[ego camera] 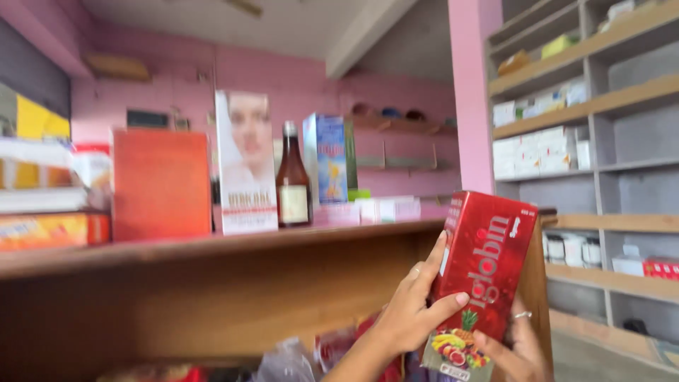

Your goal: The person organizes medicine supplies by retrieving medicine boxes from shelves, placing them on a counter, and rearranging boxes, bottles, and packets across shelves and storage containers by hand.

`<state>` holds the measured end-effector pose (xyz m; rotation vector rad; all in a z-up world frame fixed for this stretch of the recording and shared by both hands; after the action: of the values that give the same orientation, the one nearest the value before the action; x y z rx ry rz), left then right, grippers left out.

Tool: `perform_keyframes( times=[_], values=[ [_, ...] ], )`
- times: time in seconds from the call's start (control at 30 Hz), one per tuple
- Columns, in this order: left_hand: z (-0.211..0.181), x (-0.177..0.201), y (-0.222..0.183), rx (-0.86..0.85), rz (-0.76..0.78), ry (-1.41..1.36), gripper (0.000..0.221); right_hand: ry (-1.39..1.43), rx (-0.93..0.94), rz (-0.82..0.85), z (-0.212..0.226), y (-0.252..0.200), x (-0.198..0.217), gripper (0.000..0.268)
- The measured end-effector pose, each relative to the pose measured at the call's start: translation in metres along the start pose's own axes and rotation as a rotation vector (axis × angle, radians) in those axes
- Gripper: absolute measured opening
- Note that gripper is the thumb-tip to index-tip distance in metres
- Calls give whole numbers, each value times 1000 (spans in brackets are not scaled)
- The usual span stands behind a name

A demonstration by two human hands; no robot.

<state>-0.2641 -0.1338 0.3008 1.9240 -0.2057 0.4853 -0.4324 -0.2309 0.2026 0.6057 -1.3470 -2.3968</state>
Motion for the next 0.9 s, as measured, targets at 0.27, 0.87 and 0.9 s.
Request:
perform_keyframes(
  times=[0.27,0.87,0.9],
  values=[
    [-56,53,81,23,179,246,108,-242,159,112,104,134,-56,88],
    [101,20,225,204,-121,474,105,-510,-153,95,9,295,57,99],
    [105,14,223,219,-125,477,105,-504,-164,103,7,293,53,99]
  ],
)
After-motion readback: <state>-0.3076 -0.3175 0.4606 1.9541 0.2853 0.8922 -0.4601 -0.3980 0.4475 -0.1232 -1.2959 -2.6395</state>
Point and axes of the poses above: each hand's wrist, its own y-axis towards the middle knuckle, its own x-axis out of the back of the hand, z = x × y, the point moved 8 cm from there along y, towards the middle knuckle, and after that the axes turned 2 degrees about -x, right-handed, at the moved point
